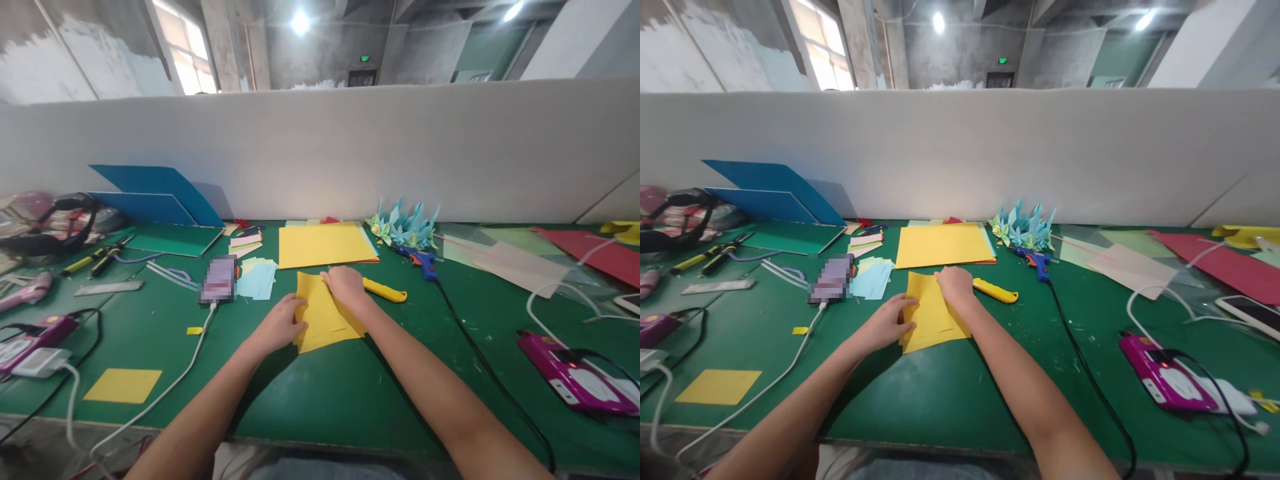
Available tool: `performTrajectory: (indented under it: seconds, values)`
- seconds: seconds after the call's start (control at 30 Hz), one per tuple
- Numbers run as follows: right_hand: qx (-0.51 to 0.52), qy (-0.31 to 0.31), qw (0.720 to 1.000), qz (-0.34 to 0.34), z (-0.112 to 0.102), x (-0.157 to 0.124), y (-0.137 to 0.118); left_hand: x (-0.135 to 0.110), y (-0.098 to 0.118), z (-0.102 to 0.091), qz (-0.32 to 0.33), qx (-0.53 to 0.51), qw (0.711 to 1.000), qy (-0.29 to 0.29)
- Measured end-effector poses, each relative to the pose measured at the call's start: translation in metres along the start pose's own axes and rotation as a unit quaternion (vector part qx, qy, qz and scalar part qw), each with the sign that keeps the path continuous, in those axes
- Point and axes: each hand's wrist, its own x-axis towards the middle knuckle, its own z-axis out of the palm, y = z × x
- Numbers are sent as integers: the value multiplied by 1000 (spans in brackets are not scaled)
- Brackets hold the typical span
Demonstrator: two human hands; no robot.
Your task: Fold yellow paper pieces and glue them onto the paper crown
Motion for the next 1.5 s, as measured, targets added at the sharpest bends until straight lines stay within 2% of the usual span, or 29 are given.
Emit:
performTrajectory:
  seconds: [0.1,0.23,0.37,0.5,0.63,0.77,0.93,1.1,1.3,1.5]
  values:
    - [4,45,999,-28,-4,-17,19,1,-1,0,-13,-29,999,16]
    - [7,93,995,-42,-3,-35,58,2,-3,-3,-34,-90,994,43]
    - [33,106,993,-28,8,-42,90,4,-5,-9,-59,-171,981,65]
    - [93,110,989,-37,12,-40,102,4,-6,-13,-85,-238,964,84]
    - [169,92,977,-87,1,-44,111,3,-6,-17,-97,-288,945,120]
    - [221,36,962,-155,-14,-53,122,4,-7,-20,-106,-335,924,152]
    - [260,-20,952,-163,-21,-57,127,6,-10,-20,-115,-361,910,168]
    - [250,-50,952,-168,-21,-55,127,5,-7,-21,-117,-347,920,138]
    - [259,-54,950,-166,-22,-55,132,-5,-9,-28,-99,-281,954,30]
    - [286,-37,944,-160,-21,-54,136,-9,-13,-33,-69,-274,957,-62]
